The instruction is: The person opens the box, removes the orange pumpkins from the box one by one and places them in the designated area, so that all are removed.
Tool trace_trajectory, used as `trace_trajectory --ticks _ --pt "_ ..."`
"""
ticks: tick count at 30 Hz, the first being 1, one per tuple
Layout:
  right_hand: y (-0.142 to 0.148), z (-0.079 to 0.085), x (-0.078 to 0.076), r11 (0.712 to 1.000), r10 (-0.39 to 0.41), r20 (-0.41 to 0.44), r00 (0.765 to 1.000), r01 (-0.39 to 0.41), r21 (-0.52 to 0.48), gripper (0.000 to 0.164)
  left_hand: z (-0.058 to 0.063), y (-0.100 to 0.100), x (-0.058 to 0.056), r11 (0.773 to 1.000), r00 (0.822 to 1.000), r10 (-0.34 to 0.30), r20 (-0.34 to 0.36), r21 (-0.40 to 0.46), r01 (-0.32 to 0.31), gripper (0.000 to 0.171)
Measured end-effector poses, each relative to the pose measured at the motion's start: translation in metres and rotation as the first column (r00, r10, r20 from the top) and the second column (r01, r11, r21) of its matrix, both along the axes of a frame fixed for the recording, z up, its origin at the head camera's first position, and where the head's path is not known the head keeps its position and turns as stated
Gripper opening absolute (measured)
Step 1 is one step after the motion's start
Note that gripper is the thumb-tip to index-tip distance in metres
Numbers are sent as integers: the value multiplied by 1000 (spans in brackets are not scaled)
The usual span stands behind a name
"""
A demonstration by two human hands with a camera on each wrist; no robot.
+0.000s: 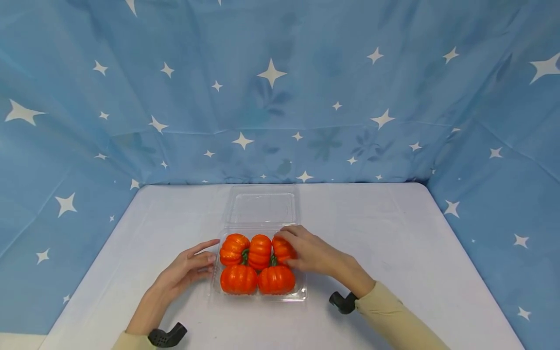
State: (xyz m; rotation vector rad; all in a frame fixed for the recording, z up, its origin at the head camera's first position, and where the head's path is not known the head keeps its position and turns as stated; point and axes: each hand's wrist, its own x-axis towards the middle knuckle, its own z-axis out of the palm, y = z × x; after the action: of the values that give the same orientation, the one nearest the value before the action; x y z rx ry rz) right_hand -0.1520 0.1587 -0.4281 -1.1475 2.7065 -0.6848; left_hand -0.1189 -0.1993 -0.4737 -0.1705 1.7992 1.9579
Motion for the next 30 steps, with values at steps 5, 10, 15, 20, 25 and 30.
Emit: trace_trajectory --ticks 5,10,15,20,25,30 --pt "-1 1 0 999 17 -9 1000 -17 35 58 -1 -1 -8 1000 1000 -3 -8 2 3 62" --pt "-2 1 1 997 26 -1 1000 -26 67 65 -2 -2 -13 1000 999 -25 -36 11 26 65" --pt "-2 1 2 996 43 -26 999 -40 80 66 -6 0 -16 998 998 -49 -48 27 50 67" --pt "-1 2 3 996 51 -60 997 -46 79 64 -7 2 -16 998 997 -52 -60 27 54 67" --pt "0 5 4 996 44 -59 997 -40 74 64 -5 4 -15 998 996 -58 -74 23 60 68" --pt "-1 8 4 997 38 -52 998 -34 75 66 -5 5 -15 998 995 -59 -85 18 61 68"
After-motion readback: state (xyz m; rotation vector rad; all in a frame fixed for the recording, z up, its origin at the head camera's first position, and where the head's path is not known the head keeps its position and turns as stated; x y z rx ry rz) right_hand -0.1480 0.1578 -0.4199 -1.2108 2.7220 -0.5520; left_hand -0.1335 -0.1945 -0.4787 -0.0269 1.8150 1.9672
